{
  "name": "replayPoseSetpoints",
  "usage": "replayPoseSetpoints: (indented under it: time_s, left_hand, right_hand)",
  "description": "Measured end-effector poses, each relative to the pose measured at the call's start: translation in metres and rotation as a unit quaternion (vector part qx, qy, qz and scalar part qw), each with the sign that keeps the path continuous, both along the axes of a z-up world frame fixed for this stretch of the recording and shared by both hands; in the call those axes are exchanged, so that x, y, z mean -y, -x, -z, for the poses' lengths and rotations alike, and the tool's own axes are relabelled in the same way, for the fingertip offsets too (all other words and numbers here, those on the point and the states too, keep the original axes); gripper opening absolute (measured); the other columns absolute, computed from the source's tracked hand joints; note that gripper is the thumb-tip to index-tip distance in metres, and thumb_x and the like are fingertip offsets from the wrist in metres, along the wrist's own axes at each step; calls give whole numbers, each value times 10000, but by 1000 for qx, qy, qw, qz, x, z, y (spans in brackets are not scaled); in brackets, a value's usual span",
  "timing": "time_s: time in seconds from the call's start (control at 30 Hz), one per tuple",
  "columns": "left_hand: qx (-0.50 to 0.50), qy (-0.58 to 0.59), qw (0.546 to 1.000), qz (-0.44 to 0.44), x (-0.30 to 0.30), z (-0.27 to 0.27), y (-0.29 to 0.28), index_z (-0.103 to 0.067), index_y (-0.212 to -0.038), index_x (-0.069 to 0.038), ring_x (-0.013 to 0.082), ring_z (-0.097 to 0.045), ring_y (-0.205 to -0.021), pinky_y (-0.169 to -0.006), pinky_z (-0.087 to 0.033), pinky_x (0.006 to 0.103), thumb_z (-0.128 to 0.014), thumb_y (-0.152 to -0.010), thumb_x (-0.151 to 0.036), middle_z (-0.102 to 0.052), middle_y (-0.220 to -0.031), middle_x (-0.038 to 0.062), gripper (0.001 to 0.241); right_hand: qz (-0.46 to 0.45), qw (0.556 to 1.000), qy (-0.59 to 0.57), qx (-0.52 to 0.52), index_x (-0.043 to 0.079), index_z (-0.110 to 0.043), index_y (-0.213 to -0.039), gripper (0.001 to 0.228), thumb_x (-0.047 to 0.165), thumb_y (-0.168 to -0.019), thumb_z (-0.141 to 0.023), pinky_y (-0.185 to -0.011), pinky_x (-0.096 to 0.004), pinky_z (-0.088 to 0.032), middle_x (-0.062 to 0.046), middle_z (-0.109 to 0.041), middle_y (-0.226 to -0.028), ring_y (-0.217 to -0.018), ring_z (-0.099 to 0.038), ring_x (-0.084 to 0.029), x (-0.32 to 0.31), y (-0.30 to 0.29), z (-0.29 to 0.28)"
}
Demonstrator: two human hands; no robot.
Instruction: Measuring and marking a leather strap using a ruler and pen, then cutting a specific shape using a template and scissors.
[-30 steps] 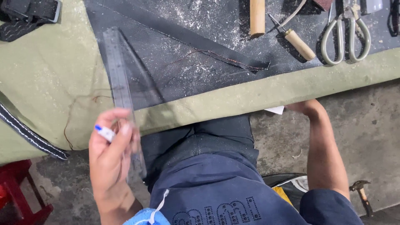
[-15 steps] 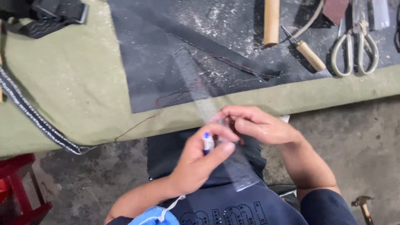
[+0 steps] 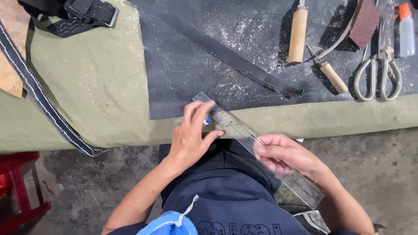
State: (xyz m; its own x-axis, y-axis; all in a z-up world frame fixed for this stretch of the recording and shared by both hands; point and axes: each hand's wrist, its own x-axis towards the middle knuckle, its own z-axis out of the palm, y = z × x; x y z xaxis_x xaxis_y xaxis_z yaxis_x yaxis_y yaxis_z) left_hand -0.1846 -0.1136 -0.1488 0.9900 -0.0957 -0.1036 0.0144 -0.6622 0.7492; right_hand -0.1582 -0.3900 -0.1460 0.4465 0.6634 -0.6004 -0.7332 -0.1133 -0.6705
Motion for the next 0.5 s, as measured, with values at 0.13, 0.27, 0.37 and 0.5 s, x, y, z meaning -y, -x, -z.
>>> replayPoseSetpoints:
  time_s: [0.13,0.27,0.37,0.5]
  left_hand:
    - [174,-102,979,-11,0,49,2,-654,-1228,-277,304,-732,-761,-613,-617,467,-699,-888,-133,-570,-1175,-74,372]
    - [282,-154,947,0,-6,60,-6,-691,-1078,-318,104,-689,-690,-604,-562,245,-590,-986,-217,-618,-1017,-177,170]
    - [321,-136,936,42,-13,28,-15,-729,-1079,-261,130,-652,-629,-537,-539,262,-564,-1029,-237,-681,-998,-102,174]
    - [363,-36,923,123,-25,3,-18,-763,-1092,-91,160,-666,-650,-541,-536,292,-716,-981,-53,-765,-1052,77,126]
  right_hand:
    - [82,994,-61,-45,-111,-641,-858,200,58,-954,-594,-276,-223,-376,-109,-509,-454,-316,-456,-106,6,12,4]
    - [63,990,-95,-85,-73,-564,-798,234,61,-989,-575,-240,-211,-319,-95,-471,-441,-273,-392,-96,23,8,-2]
    - [78,986,-112,-101,-106,-576,-797,245,52,-984,-567,-217,-218,-326,-108,-477,-412,-243,-394,-104,36,3,-12]
    - [37,980,-98,-168,-31,-582,-781,249,112,-960,-678,-360,-217,-336,-6,-509,-490,-338,-384,-57,59,3,-19]
